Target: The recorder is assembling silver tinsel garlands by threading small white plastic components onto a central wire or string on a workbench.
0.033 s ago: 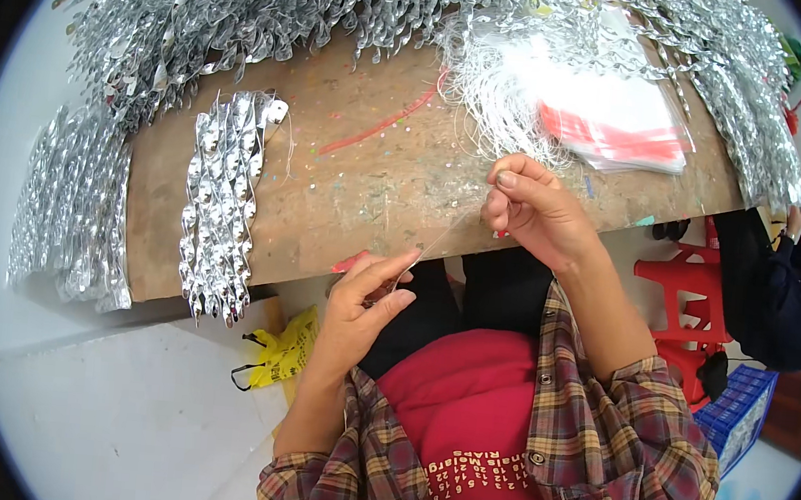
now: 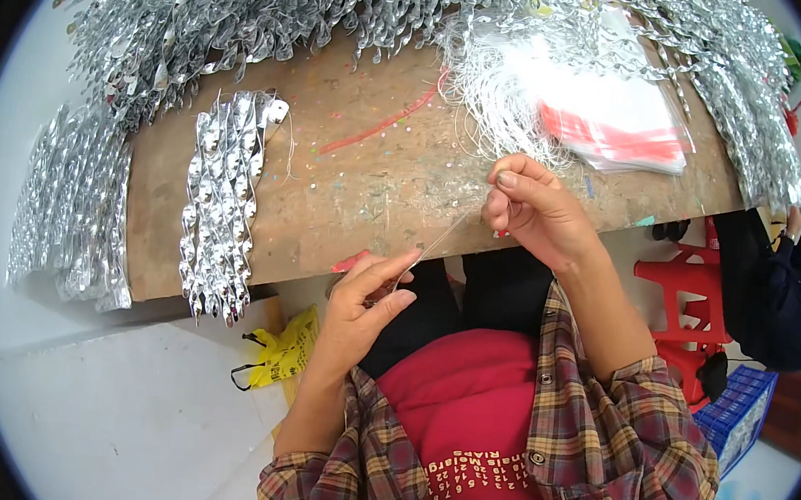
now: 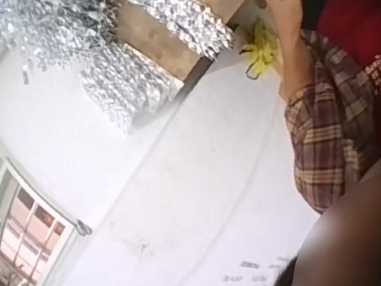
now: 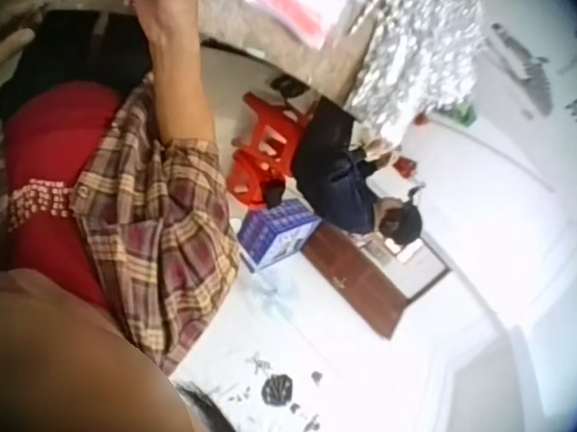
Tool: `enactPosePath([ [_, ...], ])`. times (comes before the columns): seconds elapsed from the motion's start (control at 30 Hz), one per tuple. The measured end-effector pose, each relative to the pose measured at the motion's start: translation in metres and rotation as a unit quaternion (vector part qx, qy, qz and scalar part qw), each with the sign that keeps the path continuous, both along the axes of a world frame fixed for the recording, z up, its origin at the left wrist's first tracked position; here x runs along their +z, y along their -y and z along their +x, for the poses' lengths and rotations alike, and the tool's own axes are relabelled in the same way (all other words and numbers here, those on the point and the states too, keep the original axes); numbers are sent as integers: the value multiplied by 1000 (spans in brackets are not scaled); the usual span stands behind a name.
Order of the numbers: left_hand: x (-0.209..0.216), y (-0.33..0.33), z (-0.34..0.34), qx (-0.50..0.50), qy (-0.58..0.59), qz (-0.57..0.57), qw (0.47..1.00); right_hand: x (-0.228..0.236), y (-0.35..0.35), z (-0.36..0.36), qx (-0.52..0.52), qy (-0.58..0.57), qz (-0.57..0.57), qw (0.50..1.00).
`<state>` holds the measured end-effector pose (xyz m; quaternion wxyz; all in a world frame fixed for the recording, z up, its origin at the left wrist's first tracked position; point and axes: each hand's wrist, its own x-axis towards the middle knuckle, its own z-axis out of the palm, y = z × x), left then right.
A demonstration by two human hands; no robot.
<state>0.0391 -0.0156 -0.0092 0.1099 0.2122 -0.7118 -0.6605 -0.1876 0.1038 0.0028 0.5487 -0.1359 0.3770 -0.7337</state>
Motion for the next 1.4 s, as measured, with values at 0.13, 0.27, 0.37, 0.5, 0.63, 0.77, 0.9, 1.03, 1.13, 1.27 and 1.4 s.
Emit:
enactPosePath([
  [0.13, -1, -1, 0, -5, 3, 6, 1000, 1, -1, 0, 0, -4, 3, 1000],
  [0.27, 2, -2, -1, -22, 14, 21, 999, 1, -1, 0, 4, -8, 1, 1000],
  [0.37, -1, 5, -3, -120, 54, 21, 991, 2, -2, 3, 29, -12, 2, 1000],
  [0.5, 0, -4, -17, -214, -32, 200, 956, 8, -3, 17, 120, -32, 8, 992],
  [0.63, 11, -17, -38, -57, -43, 382, 921, 6, -5, 20, 141, -31, 21, 989],
  [0.77, 7, -16, -41, 0, -60, 275, 960, 6, -6, 19, 131, -28, 30, 991],
  [0.9, 18, -23, -42, 59, -40, 160, 985, 6, -8, 17, 126, -64, 47, 989],
  [1.03, 18, -25, -43, 98, -7, 54, 994, 12, -11, 15, -65, -501, 76, 860],
  [1.13, 10, -28, -46, 105, -33, -5, 994, 34, -15, 18, -21, -690, 54, 721],
  [1.27, 19, -31, -52, 109, -42, -30, 993, 31, -9, 30, -30, -778, 18, 627],
  [1.4, 19, -32, -51, 126, -72, -109, 983, 26, -7, 30, -56, -791, 28, 609],
])
